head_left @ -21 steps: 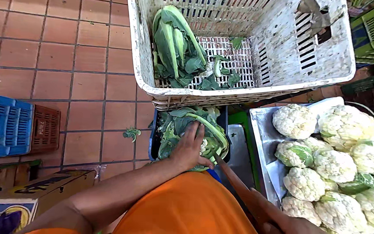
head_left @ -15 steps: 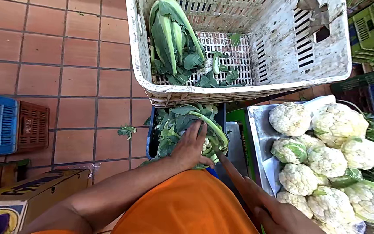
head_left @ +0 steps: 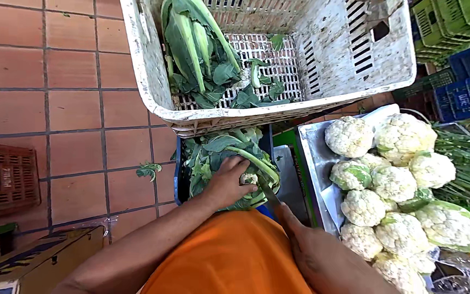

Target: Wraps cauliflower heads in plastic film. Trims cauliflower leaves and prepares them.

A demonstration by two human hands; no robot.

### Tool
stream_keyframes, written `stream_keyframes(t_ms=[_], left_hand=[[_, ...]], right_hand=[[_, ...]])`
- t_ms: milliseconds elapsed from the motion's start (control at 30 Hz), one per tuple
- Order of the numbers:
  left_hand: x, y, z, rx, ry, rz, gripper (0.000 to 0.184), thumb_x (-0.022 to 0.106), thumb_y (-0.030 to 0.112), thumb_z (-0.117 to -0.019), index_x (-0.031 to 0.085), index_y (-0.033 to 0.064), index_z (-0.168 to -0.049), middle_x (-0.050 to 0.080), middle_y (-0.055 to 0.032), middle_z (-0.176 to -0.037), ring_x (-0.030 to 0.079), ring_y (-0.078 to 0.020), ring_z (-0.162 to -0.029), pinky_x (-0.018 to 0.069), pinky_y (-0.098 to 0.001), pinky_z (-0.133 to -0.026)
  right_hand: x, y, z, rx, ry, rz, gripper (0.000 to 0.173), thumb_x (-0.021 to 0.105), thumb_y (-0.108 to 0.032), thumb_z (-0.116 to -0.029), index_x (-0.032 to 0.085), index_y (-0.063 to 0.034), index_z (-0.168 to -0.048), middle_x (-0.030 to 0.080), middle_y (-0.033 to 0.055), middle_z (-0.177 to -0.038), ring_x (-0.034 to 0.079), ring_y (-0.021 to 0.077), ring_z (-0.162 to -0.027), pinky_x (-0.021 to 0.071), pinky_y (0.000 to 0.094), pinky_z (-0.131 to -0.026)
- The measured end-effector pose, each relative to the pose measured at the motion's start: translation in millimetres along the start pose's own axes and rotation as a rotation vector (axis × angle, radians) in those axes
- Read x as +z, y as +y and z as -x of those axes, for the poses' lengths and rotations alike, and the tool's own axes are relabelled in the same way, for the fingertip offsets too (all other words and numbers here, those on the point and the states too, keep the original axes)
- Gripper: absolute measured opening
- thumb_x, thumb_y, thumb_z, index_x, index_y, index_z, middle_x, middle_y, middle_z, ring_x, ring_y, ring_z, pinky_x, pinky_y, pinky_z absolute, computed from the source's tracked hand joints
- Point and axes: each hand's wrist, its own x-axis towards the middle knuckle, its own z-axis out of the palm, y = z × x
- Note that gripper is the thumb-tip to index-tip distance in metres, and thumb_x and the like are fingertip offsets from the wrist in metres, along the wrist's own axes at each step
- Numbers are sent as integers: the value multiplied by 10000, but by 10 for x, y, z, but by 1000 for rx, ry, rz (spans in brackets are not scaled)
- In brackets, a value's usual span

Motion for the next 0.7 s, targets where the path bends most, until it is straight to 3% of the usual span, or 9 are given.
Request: stream_keyframes(t_ms=[200, 433, 533, 700], left_hand=[[102, -128, -20, 6, 96, 25, 643, 823, 502, -827, 676, 111, -1316, 597, -71, -1382, 521, -256, -1327, 464, -467, -1102], [129, -207, -16, -56, 78, 135, 636, 812, 389, -854, 623, 98, -1387, 520, -96, -1492, 462, -270, -1404, 428, -493, -1141], [114, -212, 41, -60, 84, 169, 615, 813, 326, -845, 620, 104, -1385, 512, -97, -1492, 482, -257, -1384, 452, -492, -1115], [134, -97, 83, -137, 90, 101, 601, 755, 288, -891, 575, 102, -1433, 456, -116, -1551, 450, -288, -1420, 438, -516, -1124]], right_hand=[[-7, -96, 91, 54, -67, 123, 828, 488, -181, -1011, -20, -272, -1657, 692, 226, -969, 702, 445, -915, 564, 609, -753], [-17, -215, 5, 97, -65, 174, 821, 485, -162, -1006, -3, -272, -1657, 684, 216, -996, 697, 434, -940, 561, 590, -756], [11, -161, 128, 96, -70, 187, 812, 472, -176, -1016, -13, -272, -1660, 694, 223, -950, 702, 444, -899, 559, 594, -722], [58, -195, 36, 94, -61, 167, 773, 451, -166, -1028, 18, -264, -1661, 690, 214, -1001, 699, 431, -946, 562, 582, -757]])
